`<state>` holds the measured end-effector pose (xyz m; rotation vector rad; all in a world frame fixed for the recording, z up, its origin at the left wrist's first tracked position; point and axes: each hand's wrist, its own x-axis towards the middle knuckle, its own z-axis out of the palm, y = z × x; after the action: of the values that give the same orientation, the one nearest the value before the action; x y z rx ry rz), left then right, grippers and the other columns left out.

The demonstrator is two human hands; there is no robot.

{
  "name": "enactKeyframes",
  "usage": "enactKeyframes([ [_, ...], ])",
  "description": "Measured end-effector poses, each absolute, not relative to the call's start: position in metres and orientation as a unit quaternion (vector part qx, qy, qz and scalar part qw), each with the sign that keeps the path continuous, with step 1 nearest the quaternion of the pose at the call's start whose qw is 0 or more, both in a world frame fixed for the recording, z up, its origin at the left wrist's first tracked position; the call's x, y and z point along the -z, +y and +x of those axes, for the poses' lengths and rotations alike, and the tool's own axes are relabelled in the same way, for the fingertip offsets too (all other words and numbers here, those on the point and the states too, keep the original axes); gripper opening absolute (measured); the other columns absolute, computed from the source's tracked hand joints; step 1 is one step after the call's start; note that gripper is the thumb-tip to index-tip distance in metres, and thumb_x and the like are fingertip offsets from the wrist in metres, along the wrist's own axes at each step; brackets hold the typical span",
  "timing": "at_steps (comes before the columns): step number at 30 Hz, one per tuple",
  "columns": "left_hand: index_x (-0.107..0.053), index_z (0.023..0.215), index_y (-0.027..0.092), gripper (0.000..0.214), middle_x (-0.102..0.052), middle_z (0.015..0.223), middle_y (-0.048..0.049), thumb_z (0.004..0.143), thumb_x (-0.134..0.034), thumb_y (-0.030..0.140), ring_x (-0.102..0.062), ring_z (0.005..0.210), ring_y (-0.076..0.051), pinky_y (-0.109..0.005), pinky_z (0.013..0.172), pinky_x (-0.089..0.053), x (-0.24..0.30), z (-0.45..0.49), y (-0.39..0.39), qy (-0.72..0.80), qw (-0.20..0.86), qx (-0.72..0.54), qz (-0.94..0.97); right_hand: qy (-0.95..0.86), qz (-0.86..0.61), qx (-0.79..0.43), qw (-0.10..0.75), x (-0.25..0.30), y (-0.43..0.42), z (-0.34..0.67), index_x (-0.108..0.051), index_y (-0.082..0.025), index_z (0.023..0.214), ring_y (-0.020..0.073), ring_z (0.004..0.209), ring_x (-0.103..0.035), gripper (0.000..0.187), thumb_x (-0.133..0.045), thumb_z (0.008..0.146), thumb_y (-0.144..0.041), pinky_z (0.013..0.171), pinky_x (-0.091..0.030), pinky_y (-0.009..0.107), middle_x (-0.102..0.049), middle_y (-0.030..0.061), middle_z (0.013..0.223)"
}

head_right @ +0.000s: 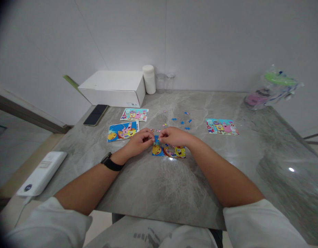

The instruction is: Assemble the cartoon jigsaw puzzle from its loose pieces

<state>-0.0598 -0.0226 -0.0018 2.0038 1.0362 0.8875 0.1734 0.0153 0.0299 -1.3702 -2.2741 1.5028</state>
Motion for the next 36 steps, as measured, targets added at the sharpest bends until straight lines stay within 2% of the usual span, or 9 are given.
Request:
enactKeyframes([
  [13, -0.069, 0.08, 0.018, 0.015, -0.064, 0.098, -0.0045, 0.093, -0.065, 0.025, -0.062, 0.089, -0.016, -0.03, 0.082, -0.05, 0.0023, -0.0599, -0.0229, 0.382, 0.354, -0.342, 0.782, -0.74, -0.461, -0.487, 0.051, -0.0351, 0.0113, 0.1708, -0.067, -0.018, 0.09, 0.01, 0.051, -0.051, 0.018, -0.065, 0.085, -0.036, 0.049, -0.038, 0.021, -0.06, -0.0036, 0.07],
  [23, -0.07, 0.081, 0.018, 0.012, -0.064, 0.098, -0.0044, 0.091, -0.066, 0.023, -0.062, 0.089, -0.016, -0.029, 0.081, -0.05, 0.0051, -0.0604, -0.0225, 0.378, 0.355, -0.337, 0.786, -0.75, -0.454, -0.479, 0.042, -0.0338, 0.0118, 0.1709, -0.066, -0.019, 0.09, 0.0106, 0.051, -0.051, 0.019, -0.062, 0.085, -0.037, 0.051, -0.038, 0.022, -0.059, -0.0041, 0.069],
  [28, -0.07, 0.081, 0.018, 0.013, -0.065, 0.097, -0.0041, 0.091, -0.065, 0.025, -0.061, 0.085, -0.015, -0.027, 0.075, -0.049, 0.0051, -0.0603, -0.0222, 0.384, 0.357, -0.335, 0.783, -0.744, -0.465, -0.478, 0.043, -0.0339, 0.0126, 0.1705, -0.067, -0.018, 0.088, 0.0109, 0.053, -0.051, 0.018, -0.064, 0.083, -0.035, 0.052, -0.039, 0.022, -0.059, -0.0038, 0.068],
  [36, -0.07, 0.083, 0.018, 0.011, -0.066, 0.096, -0.0038, 0.089, -0.063, 0.023, -0.06, 0.082, -0.014, -0.027, 0.073, -0.048, 0.002, -0.0606, -0.0233, 0.398, 0.355, -0.333, 0.777, -0.726, -0.477, -0.493, 0.038, -0.0359, 0.0136, 0.1705, -0.066, -0.018, 0.092, 0.01, 0.053, -0.051, 0.016, -0.066, 0.085, -0.033, 0.048, -0.04, 0.02, -0.06, -0.0028, 0.071],
])
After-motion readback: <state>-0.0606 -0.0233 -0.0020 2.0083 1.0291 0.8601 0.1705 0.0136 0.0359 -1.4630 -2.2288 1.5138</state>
